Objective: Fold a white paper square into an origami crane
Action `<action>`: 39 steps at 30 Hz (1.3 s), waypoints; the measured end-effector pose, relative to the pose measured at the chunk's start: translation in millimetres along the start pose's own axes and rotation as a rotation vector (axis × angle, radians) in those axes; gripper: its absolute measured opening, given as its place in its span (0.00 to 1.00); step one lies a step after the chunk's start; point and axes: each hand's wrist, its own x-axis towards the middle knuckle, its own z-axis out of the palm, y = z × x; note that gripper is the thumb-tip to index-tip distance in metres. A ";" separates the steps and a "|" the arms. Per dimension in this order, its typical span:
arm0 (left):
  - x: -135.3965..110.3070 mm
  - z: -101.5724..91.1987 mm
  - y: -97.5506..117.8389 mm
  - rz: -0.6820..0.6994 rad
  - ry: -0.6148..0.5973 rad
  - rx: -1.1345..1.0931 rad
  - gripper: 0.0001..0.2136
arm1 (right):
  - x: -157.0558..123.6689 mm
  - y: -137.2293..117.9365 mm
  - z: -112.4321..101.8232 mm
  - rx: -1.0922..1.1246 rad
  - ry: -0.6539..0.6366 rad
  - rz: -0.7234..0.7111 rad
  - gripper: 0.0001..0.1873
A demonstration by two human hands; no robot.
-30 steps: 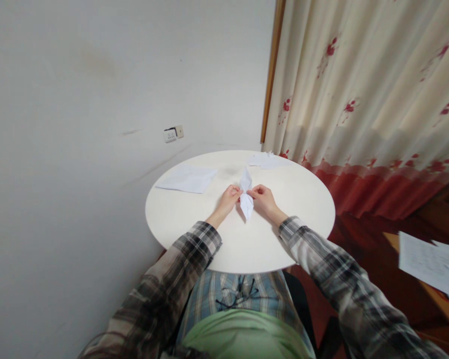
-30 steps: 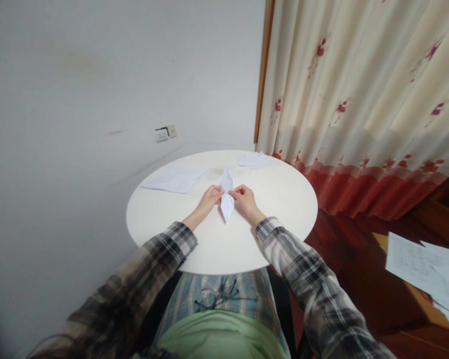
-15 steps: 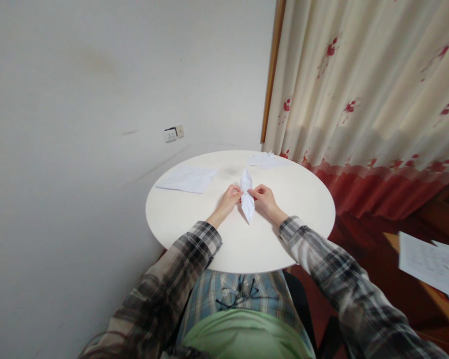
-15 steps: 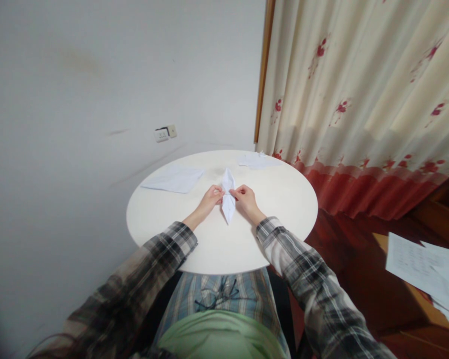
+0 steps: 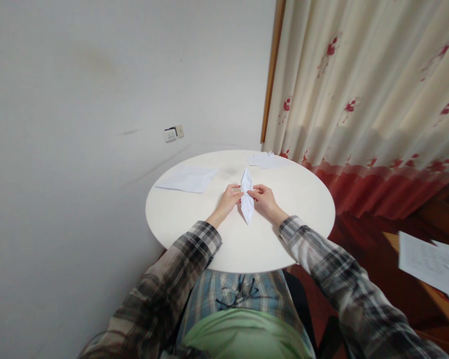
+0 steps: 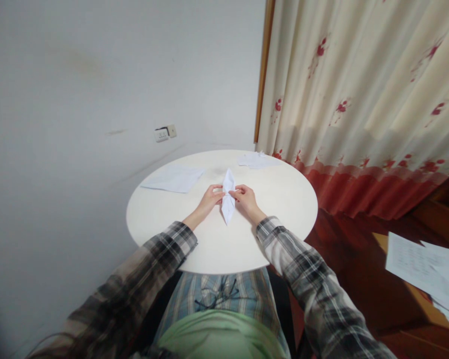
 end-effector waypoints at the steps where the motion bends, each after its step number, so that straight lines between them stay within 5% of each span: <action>1: 0.1 0.4 0.7 -0.001 0.008 0.001 0.19 | 0.0 0.1 -0.2 -0.004 -0.006 -0.004 0.18; 11: 0.6 -2.6 0.6 0.060 0.023 0.068 0.16 | -3.9 -1.0 1.9 -0.016 -0.146 -0.015 0.15; 20: -0.7 -1.8 1.4 0.079 0.004 0.144 0.16 | -1.4 3.2 -0.7 -0.089 -0.146 -0.098 0.15; 32: -2.9 -2.4 3.3 0.146 0.002 0.157 0.12 | 0.2 -2.5 -6.7 -0.151 0.152 -0.238 0.15; 39: -8.9 3.3 10.6 0.047 0.009 0.128 0.21 | -6.5 -8.2 -2.2 -0.066 0.148 -0.270 0.14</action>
